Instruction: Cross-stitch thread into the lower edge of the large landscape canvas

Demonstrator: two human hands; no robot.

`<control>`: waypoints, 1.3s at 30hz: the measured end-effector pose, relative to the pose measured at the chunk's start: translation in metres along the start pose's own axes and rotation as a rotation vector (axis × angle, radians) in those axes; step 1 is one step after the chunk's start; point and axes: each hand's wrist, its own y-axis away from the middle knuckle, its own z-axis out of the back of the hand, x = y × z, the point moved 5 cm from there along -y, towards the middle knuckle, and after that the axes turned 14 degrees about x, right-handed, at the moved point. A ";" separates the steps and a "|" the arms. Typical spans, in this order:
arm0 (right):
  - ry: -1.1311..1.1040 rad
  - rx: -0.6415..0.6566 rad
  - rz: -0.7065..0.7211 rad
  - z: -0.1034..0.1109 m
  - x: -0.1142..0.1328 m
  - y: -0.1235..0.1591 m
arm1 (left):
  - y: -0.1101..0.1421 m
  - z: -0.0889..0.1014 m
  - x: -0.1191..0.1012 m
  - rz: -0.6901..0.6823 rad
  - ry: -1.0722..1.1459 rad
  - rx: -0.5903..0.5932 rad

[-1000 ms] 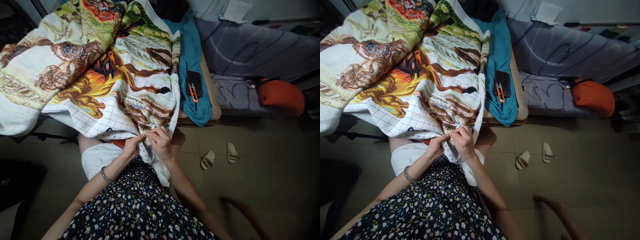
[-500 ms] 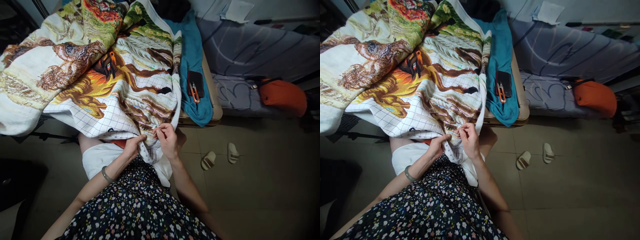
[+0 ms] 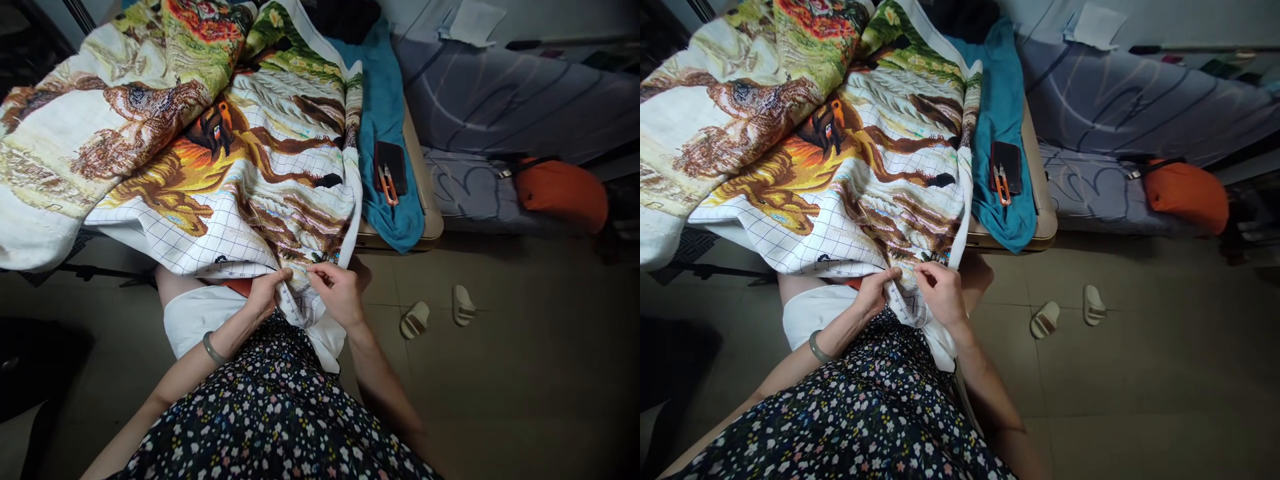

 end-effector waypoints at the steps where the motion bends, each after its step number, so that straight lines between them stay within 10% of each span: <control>1: 0.031 0.036 0.014 -0.004 0.002 -0.001 | 0.001 0.000 0.000 0.004 -0.001 -0.007; 29: 0.407 0.157 0.051 -0.024 0.017 -0.014 | 0.000 0.002 0.002 0.021 -0.027 0.018; 32: 0.232 -0.072 0.027 -0.008 0.004 -0.013 | -0.001 0.002 0.000 -0.011 0.000 0.021; 36: -0.020 -0.790 -0.107 0.044 -0.051 0.003 | -0.001 0.000 0.002 0.027 0.040 0.027; 39: -0.280 -0.636 -0.251 0.042 -0.097 -0.006 | -0.001 -0.001 0.005 0.088 0.051 0.052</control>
